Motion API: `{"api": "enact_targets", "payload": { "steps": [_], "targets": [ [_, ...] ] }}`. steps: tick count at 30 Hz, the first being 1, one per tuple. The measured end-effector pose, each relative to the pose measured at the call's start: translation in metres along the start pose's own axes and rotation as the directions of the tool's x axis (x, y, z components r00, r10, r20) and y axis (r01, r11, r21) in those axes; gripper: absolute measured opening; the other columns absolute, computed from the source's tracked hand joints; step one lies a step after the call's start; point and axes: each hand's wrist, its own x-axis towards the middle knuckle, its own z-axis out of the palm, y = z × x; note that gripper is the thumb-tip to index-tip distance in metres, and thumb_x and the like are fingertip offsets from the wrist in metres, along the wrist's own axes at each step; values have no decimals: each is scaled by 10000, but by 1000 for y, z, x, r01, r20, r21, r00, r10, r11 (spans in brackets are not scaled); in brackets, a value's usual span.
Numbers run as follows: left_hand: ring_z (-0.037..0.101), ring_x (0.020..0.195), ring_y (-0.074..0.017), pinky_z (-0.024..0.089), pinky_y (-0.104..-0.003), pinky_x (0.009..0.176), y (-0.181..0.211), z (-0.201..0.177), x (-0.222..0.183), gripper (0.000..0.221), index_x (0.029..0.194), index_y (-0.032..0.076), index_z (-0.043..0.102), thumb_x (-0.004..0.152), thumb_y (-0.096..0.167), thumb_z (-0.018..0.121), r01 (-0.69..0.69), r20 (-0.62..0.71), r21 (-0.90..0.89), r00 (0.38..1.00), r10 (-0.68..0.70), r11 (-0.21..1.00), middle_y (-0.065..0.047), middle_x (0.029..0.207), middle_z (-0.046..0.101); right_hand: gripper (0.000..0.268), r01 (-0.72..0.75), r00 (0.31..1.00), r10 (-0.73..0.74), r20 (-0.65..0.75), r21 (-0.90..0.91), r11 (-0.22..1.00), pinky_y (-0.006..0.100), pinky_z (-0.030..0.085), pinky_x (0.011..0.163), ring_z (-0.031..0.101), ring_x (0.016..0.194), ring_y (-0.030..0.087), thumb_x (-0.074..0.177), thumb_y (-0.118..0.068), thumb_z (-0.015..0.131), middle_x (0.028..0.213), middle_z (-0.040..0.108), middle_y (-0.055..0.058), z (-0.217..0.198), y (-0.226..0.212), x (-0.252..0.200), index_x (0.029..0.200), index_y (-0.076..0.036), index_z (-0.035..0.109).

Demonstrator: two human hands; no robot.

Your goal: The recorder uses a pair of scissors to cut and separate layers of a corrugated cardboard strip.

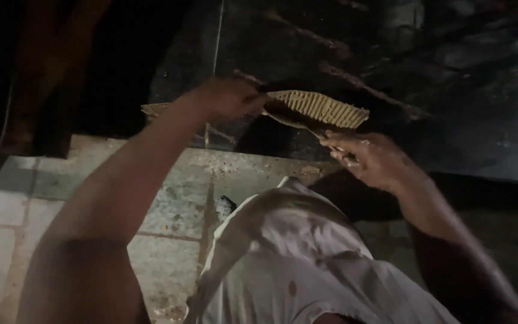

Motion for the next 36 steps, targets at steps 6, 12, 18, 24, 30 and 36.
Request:
{"api": "enact_targets", "payload": {
  "steps": [6,12,18,24,30,36],
  "targets": [
    [678,1079,-345,532,-531,904,-15,29,9,534,1203,195,731,1024,577,402,-46,-239,32,970,52,998,-93,1193,720,241,215,972,-183,-150,233,948,417,605,809,736,993,224,988,-224,642,1373,677,-25,-36,25,3,1215,-213,723],
    [672,1126,-345,524,-523,963,5,17,-3,515,1245,225,711,1022,586,418,53,-198,65,979,-40,996,-91,1236,714,163,618,766,-509,-393,233,751,314,656,789,782,975,200,967,-110,714,1235,767,77,-50,20,23,1120,-88,764],
    [648,1192,-335,495,-502,1036,9,12,0,568,1236,292,731,1028,643,336,217,-73,41,974,-214,975,-75,1280,700,187,593,798,-489,-352,311,743,341,653,781,788,929,203,974,-135,700,1182,780,74,-49,-5,31,1147,-101,763],
    [630,1191,-351,492,-503,1006,14,6,-3,640,1288,216,681,1016,656,305,170,-127,-35,977,-173,985,-115,1278,683,143,762,602,-586,-542,172,624,329,649,826,764,1087,253,983,-38,718,1207,766,155,9,8,61,1121,-4,704],
    [637,1214,-350,494,-510,1033,3,2,10,687,1215,146,728,1057,627,264,69,-100,25,993,-66,997,-142,1262,699,154,880,428,-595,-681,165,444,393,620,1048,690,1281,299,1028,-9,678,1236,731,154,24,-5,52,1168,4,618],
    [636,1209,-349,495,-531,1024,15,-16,-10,694,1215,141,721,1048,605,232,23,9,-30,1000,-23,999,-148,1275,679,270,781,605,-621,-497,223,583,395,560,1094,724,1202,251,1072,-224,519,1309,714,141,-13,-8,60,1191,-58,695]
  ]
}}
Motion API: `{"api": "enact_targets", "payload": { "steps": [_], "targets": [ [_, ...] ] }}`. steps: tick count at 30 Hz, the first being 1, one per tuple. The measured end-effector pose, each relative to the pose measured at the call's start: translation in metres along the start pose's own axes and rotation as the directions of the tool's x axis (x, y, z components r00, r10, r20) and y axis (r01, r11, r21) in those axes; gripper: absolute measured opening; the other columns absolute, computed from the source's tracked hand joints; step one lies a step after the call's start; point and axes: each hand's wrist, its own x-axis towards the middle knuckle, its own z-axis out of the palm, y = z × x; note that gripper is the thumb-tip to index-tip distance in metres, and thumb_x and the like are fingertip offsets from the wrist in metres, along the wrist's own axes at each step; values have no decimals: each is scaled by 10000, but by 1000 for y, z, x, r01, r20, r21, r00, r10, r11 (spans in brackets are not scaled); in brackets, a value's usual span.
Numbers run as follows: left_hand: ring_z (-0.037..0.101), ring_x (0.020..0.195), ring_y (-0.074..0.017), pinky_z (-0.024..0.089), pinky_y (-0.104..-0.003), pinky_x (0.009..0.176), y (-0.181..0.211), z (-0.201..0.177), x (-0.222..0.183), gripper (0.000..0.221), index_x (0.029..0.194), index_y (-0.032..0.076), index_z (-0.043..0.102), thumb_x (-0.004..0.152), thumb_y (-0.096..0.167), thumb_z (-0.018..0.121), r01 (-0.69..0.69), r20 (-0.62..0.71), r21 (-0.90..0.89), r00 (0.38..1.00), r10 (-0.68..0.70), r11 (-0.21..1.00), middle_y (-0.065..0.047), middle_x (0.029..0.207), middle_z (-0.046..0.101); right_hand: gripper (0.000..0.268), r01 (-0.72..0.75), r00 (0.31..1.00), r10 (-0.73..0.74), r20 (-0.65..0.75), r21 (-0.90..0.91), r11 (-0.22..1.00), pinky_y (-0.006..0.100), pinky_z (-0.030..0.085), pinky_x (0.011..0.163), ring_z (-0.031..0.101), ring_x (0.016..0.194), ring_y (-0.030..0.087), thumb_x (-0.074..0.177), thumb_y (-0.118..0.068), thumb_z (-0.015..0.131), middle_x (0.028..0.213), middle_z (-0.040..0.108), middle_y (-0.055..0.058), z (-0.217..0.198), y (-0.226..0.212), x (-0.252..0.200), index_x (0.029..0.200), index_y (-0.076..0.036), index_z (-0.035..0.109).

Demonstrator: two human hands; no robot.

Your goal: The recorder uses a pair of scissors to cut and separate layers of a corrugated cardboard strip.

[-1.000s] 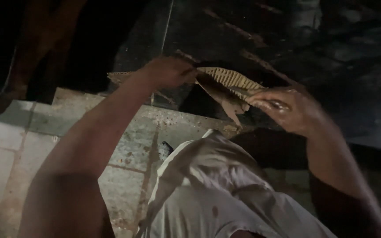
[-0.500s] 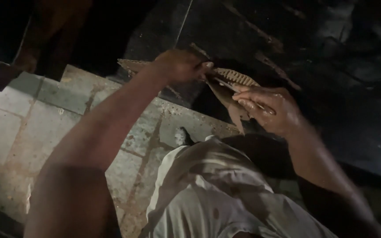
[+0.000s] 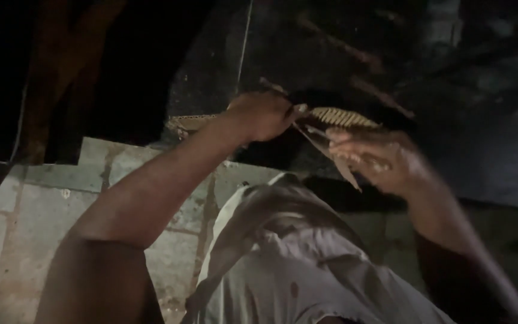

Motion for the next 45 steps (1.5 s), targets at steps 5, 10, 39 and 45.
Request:
{"api": "enact_targets", "payload": {
  "steps": [5,10,39,45],
  "targets": [
    [635,1224,-345,489,-526,1046,6,-3,-7,701,1259,168,705,1063,606,194,-5,56,-55,998,9,998,-135,1281,693,343,-563,714,661,233,-371,739,426,553,965,748,1027,259,986,-337,521,1341,709,32,-17,-41,65,1170,-161,750],
    [605,1279,-295,452,-499,1095,0,2,2,487,1412,340,590,991,536,443,94,102,-89,991,-85,992,-36,1365,650,328,-483,584,727,362,-564,670,452,570,945,735,1025,259,974,-382,573,1184,764,64,-20,-61,118,1210,-237,748],
    [761,887,-323,609,-471,728,30,46,-44,438,1426,293,545,1103,465,305,50,-23,199,999,-46,979,-131,1005,760,411,-168,704,441,556,-473,865,446,579,900,700,1071,275,855,-183,761,1234,723,62,-16,-56,84,1261,-238,721],
    [750,912,-329,589,-501,787,22,47,-43,448,1368,239,591,1084,472,334,3,-44,125,999,3,992,-138,1021,754,354,-216,360,739,570,-719,660,421,588,930,761,967,215,926,-213,756,1033,807,55,-16,-90,128,1265,-304,707]
  ]
}}
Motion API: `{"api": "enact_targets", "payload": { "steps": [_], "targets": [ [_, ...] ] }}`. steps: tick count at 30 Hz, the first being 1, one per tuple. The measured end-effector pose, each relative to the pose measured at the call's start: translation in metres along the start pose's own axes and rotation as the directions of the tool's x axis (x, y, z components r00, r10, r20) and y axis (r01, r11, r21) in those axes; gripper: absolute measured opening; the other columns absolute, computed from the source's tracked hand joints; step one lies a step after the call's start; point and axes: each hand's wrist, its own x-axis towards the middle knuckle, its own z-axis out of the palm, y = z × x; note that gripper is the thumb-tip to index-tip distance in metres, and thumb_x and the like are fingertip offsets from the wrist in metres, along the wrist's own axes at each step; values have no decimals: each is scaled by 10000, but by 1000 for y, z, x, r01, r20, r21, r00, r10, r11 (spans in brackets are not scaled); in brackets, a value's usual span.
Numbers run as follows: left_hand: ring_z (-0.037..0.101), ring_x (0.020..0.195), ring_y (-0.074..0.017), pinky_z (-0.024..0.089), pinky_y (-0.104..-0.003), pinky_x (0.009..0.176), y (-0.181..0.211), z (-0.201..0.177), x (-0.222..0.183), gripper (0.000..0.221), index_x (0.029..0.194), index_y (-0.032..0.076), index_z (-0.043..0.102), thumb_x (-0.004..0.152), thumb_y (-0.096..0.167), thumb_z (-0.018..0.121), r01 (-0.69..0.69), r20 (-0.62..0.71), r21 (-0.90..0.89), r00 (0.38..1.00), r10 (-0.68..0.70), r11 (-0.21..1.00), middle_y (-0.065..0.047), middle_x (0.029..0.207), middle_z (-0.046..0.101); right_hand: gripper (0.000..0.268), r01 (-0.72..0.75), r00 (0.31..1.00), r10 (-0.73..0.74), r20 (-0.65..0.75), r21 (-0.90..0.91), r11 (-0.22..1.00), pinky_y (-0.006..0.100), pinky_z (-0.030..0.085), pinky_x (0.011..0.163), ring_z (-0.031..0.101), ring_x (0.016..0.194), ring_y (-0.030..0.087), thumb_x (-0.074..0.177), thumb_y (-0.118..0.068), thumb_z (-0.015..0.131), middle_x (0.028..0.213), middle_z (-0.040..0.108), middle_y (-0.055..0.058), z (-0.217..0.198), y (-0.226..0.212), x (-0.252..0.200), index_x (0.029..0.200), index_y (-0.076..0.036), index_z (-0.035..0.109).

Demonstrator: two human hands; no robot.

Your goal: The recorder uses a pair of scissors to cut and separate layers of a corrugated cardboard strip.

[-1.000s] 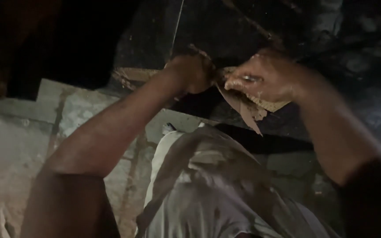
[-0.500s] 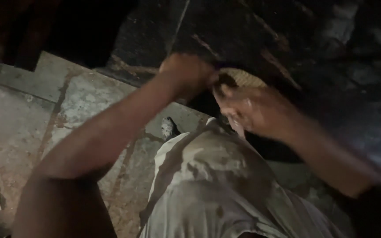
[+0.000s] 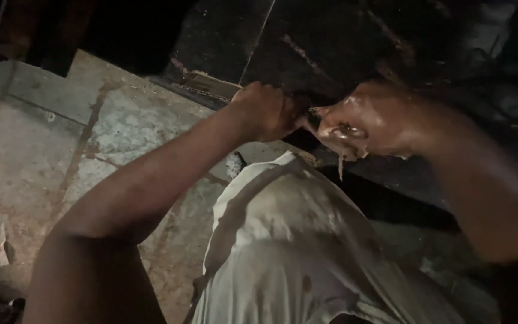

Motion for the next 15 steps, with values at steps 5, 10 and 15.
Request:
{"api": "enact_targets", "payload": {
  "steps": [5,10,15],
  "targets": [
    [721,995,-363,562,-543,864,-13,14,6,390,1328,338,649,1011,394,429,-126,-90,-178,990,111,976,-126,1125,727,415,80,997,-80,2,-5,997,383,598,936,765,955,195,860,-242,818,1096,794,0,55,21,16,1251,-300,690],
    [706,1012,-400,562,-558,871,-11,10,12,368,1214,198,673,1012,404,444,-53,-58,-221,997,41,974,-168,1105,730,378,335,799,-329,-503,-81,939,428,565,881,677,1180,278,779,-204,778,1418,626,106,108,19,5,1150,-154,730],
    [696,980,-436,547,-567,875,-14,18,26,454,1162,139,699,1077,448,377,-66,-169,-275,985,19,959,-210,1052,731,374,425,594,-396,-700,-145,893,442,538,1028,641,1261,357,867,-181,730,1428,600,224,152,22,18,1218,-55,703]
  ]
}}
